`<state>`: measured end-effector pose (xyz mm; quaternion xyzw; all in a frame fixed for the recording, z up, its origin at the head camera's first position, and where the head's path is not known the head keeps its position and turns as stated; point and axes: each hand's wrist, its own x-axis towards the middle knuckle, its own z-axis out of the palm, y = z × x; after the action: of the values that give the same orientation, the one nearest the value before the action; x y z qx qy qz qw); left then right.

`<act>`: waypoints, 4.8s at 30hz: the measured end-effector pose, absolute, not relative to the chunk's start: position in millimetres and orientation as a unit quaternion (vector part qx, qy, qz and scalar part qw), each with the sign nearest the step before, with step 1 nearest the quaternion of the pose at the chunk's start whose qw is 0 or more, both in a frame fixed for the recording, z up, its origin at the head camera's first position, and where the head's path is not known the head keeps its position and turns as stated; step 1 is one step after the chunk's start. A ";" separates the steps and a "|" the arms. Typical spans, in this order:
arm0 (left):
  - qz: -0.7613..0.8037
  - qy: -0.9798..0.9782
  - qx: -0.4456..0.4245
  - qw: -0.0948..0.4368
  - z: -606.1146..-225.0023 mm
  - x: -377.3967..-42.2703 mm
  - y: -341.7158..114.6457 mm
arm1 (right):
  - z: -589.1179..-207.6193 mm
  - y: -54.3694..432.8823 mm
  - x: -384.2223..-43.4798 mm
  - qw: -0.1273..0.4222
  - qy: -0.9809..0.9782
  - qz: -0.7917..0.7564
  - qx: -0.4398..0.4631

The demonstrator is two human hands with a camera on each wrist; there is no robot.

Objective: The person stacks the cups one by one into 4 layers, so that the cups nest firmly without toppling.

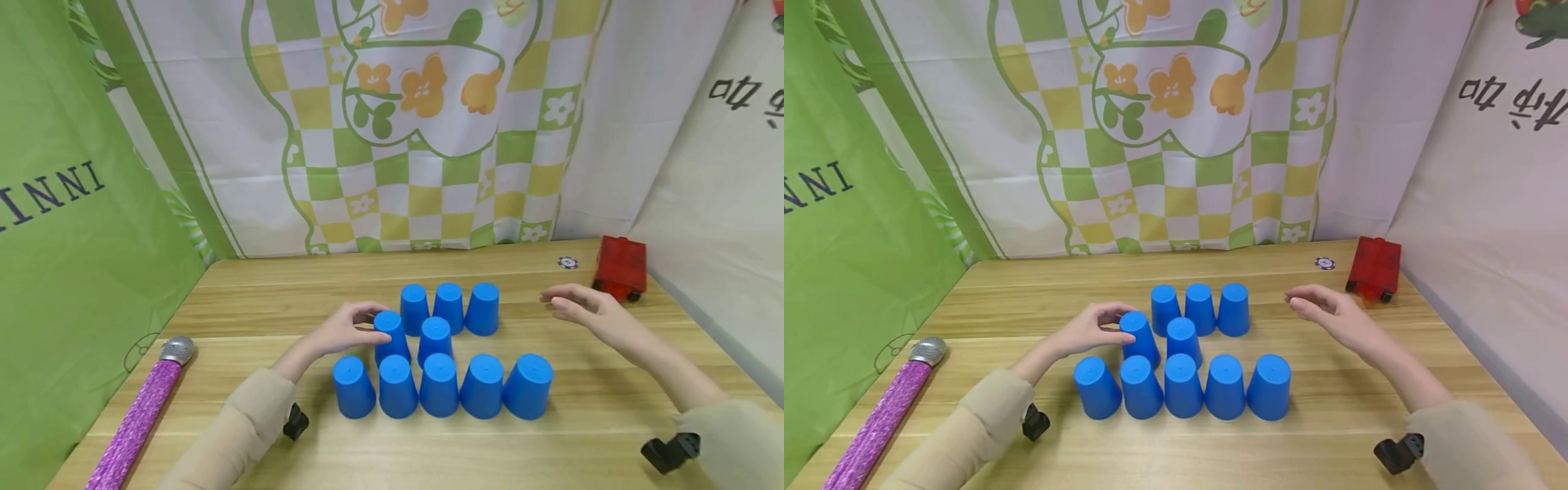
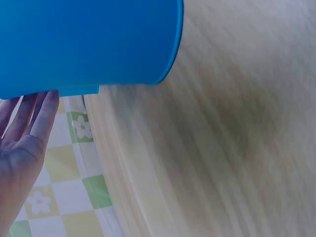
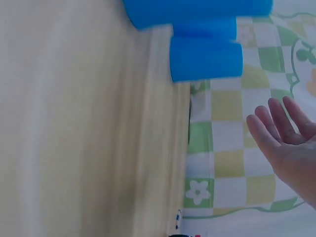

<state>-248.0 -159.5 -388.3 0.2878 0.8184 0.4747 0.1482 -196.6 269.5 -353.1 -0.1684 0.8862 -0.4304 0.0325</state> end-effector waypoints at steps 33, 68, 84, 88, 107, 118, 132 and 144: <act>0.489 0.861 0.134 -0.023 -371.8 -277.0 -174.0 | -394.8 227.8 -128.3 0.033 0.859 -0.489 -0.148; 0.470 0.871 0.141 -0.020 -402.3 -273.2 -148.3 | -395.9 220.6 -129.4 0.008 0.878 -0.460 -0.134; 0.480 0.866 0.141 -0.013 -404.7 -272.2 -149.3 | -387.4 228.8 -125.0 -0.007 0.881 -0.462 -0.103; 0.481 0.866 0.138 -0.013 -406.0 -273.2 -149.5 | -382.5 230.7 -124.9 -0.017 0.878 -0.469 -0.098; 0.506 0.852 0.137 -0.007 -403.3 -269.0 -152.9 | -321.8 224.8 -160.8 -0.129 0.867 -0.473 -0.092; 0.560 0.814 0.126 -0.088 -376.6 -246.8 -185.5 | -299.1 194.6 -192.5 -0.135 0.861 -0.482 -0.089; 0.571 0.804 0.099 -0.131 -354.2 -184.0 -201.7 | -300.4 169.7 -232.2 -0.133 0.854 -0.491 -0.106; 0.534 0.838 0.034 -0.107 -370.2 -147.2 -189.8 | -318.9 153.5 -251.4 -0.118 0.869 -0.471 -0.096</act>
<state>-147.2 -189.8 -370.2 0.0343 0.8381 0.5338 -0.1075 -251.4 153.5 -318.9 -0.0960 0.8689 -0.4711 -0.1178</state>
